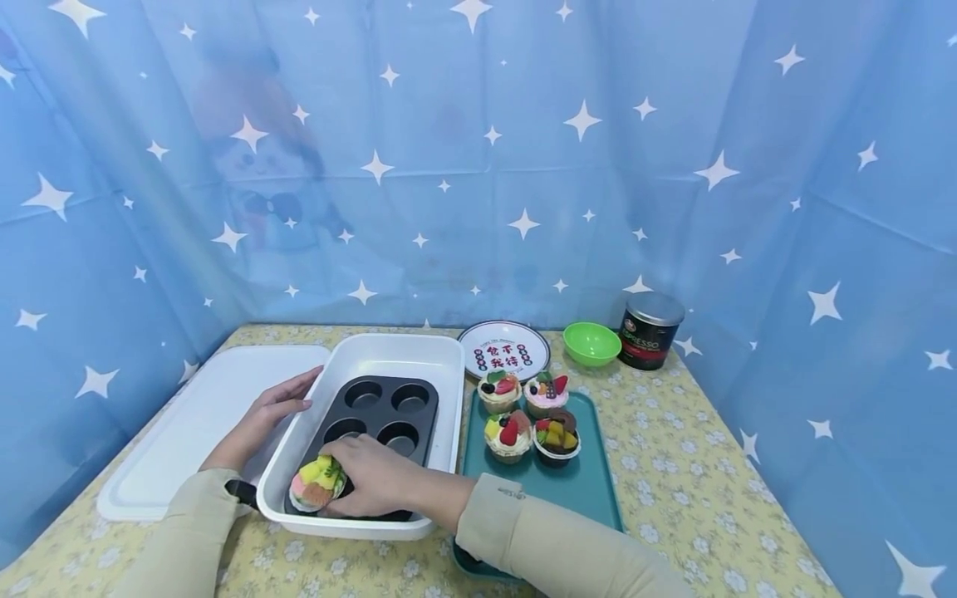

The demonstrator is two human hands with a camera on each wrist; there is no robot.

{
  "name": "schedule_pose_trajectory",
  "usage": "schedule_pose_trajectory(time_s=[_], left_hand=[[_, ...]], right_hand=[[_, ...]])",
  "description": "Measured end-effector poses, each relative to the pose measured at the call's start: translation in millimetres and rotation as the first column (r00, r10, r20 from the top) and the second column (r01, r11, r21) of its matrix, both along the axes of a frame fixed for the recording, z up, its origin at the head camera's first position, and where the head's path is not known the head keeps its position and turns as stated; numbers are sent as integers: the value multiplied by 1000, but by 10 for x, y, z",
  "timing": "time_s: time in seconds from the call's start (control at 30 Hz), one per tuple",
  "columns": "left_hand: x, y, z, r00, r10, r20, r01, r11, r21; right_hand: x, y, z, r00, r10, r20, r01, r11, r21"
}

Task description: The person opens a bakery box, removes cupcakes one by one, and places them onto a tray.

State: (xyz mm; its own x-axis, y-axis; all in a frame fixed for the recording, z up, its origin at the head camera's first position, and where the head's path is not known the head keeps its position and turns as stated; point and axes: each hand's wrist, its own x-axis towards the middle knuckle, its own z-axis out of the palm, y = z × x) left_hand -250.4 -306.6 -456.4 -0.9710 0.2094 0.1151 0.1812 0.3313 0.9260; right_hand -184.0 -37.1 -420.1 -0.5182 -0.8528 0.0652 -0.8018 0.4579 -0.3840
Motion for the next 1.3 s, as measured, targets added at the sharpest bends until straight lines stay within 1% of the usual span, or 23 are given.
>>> schedule_pose_trajectory(time_s=[0.1,0.2,0.4,0.63,0.9,1.1,1.2,1.3], left_hand=[[6,3,1,1000,-9,1,9,1000,4],[11,-1,1,1000,-9,-5,9,1000,4],[2,-21,-7,1000,-3,-11,3,1000,-10],[-7,-25,-6,1000,-10,-19,9,1000,-15],[7,-15,4,1000,-11,-5,11,1000,-6],[18,-10,22,1000,-6,-1,6,1000,-13],[13,-10,21,1000,-5,2,5,1000,-12],[10,-1,21,1000,3,11,-3,1000,-12]], right_hand=[[11,-5,3,1000,-22,-1,22,1000,-9],[11,-7,-1,999,-26,-19,26,1000,-12],[8,-4,0,997,-10,-80,10,1000,3],[0,5,8,993,13,-118,-11,1000,17],[-1,6,12,992,25,-122,-22,999,25],[4,12,39,990,39,-135,-39,999,-2],[2,24,63,993,27,-114,-32,999,-44],[-10,45,74,998,4,-61,-10,995,-102]])
